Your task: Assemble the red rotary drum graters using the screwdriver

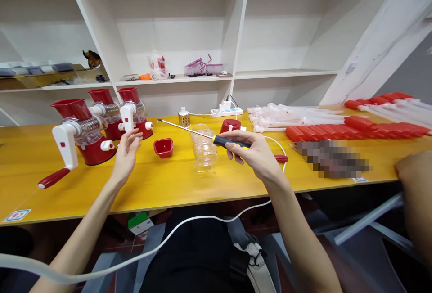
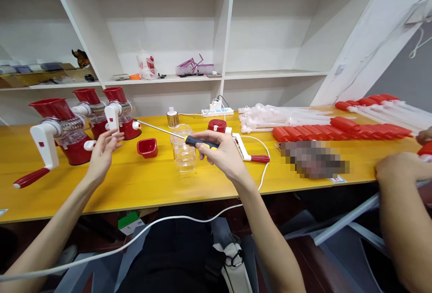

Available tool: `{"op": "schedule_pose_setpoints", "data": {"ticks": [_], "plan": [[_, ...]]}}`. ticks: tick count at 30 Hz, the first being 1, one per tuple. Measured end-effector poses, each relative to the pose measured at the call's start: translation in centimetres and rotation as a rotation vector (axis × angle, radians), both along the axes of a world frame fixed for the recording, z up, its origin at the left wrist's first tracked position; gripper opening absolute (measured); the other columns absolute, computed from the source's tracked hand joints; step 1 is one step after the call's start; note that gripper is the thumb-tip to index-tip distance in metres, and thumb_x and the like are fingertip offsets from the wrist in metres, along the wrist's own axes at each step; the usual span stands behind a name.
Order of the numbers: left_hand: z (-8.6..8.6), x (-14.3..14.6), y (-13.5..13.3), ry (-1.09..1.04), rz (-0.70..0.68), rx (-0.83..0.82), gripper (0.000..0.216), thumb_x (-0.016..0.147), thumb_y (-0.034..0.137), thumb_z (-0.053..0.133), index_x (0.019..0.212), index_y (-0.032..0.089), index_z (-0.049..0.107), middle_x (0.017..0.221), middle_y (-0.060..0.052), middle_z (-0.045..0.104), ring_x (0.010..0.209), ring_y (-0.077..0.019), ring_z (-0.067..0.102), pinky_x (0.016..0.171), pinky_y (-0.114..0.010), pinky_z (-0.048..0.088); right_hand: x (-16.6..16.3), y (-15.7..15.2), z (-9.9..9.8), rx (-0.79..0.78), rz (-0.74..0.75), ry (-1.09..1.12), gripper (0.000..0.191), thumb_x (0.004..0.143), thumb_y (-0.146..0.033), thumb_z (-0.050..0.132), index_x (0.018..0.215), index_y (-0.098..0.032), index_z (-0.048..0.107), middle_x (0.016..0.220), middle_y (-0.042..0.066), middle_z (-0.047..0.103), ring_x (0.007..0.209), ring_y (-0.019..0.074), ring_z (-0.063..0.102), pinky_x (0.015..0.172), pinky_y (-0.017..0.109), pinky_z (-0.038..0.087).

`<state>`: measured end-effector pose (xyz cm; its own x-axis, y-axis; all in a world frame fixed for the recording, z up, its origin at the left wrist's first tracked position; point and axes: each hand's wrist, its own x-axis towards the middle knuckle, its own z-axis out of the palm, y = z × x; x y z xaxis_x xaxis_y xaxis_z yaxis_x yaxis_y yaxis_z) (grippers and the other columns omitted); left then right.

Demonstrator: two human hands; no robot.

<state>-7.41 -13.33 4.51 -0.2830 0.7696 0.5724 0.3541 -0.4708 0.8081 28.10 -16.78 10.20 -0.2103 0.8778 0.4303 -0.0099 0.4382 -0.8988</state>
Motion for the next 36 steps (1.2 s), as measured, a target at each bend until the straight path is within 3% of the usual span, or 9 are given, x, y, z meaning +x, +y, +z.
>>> {"op": "schedule_pose_setpoints", "data": {"ticks": [4, 9, 16, 19, 28, 36], "plan": [[3.7, 4.1, -2.1, -0.202, -0.179, -0.011, 0.047, 0.090, 0.054, 0.059, 0.123, 0.019, 0.059, 0.117, -0.014, 0.073, 0.097, -0.0227, 0.074, 0.080, -0.033, 0.057, 0.3, 0.5, -0.3, -0.045, 0.070, 0.071, 0.027, 0.073, -0.022, 0.072, 0.098, -0.012, 0.076, 0.070, 0.004, 0.069, 0.048, 0.0069, 0.050, 0.039, 0.018, 0.034], [4.3, 6.1, -5.2, -0.348, -0.296, -0.063, 0.050, 0.090, 0.052, 0.060, 0.121, 0.013, 0.061, 0.107, -0.016, 0.076, 0.080, -0.0171, 0.074, 0.066, -0.025, 0.056, 0.2, 0.6, -0.5, -0.089, 0.144, 0.064, 0.026, 0.075, -0.022, 0.073, 0.099, -0.012, 0.077, 0.060, 0.002, 0.065, 0.045, 0.0073, 0.049, 0.035, 0.017, 0.032], [4.8, 6.5, -7.1, -0.270, -0.161, 0.073, 0.053, 0.078, 0.042, 0.078, 0.122, 0.016, 0.062, 0.106, -0.013, 0.075, 0.071, -0.0152, 0.072, 0.048, -0.019, 0.053, 0.1, 0.2, -0.5, -0.119, 0.191, 0.055, 0.025, 0.076, -0.023, 0.076, 0.100, -0.014, 0.078, 0.071, 0.006, 0.071, 0.046, 0.0072, 0.050, 0.034, 0.016, 0.033], [4.4, 6.7, -6.8, -0.266, -0.131, 0.111, 0.050, 0.078, 0.039, 0.079, 0.119, 0.015, 0.064, 0.104, -0.012, 0.075, 0.062, -0.0117, 0.068, 0.044, -0.018, 0.050, 0.2, 0.0, -0.5, -0.126, 0.205, 0.046, 0.023, 0.077, -0.022, 0.076, 0.099, -0.014, 0.078, 0.062, 0.003, 0.067, 0.043, 0.0069, 0.048, 0.033, 0.015, 0.032], [3.7, 6.7, -6.5, -0.261, -0.014, 0.206, 0.026, 0.080, 0.035, 0.077, 0.095, 0.015, 0.068, 0.088, -0.005, 0.072, 0.058, -0.0094, 0.065, 0.044, -0.017, 0.049, 0.2, -0.1, -0.4, -0.127, 0.212, 0.004, 0.025, 0.078, -0.023, 0.075, 0.101, -0.013, 0.077, 0.052, -0.001, 0.060, 0.040, 0.0070, 0.047, 0.034, 0.017, 0.031], [3.8, 6.3, -6.1, -0.352, -0.020, 0.224, 0.027, 0.075, 0.037, 0.082, 0.085, 0.015, 0.070, 0.078, -0.002, 0.067, 0.055, -0.0075, 0.060, 0.042, -0.016, 0.046, 0.5, -0.3, 0.0, -0.095, 0.199, 0.005, 0.024, 0.077, -0.022, 0.074, 0.099, -0.013, 0.078, 0.055, 0.001, 0.061, 0.044, 0.0083, 0.048, 0.035, 0.017, 0.033]]}}
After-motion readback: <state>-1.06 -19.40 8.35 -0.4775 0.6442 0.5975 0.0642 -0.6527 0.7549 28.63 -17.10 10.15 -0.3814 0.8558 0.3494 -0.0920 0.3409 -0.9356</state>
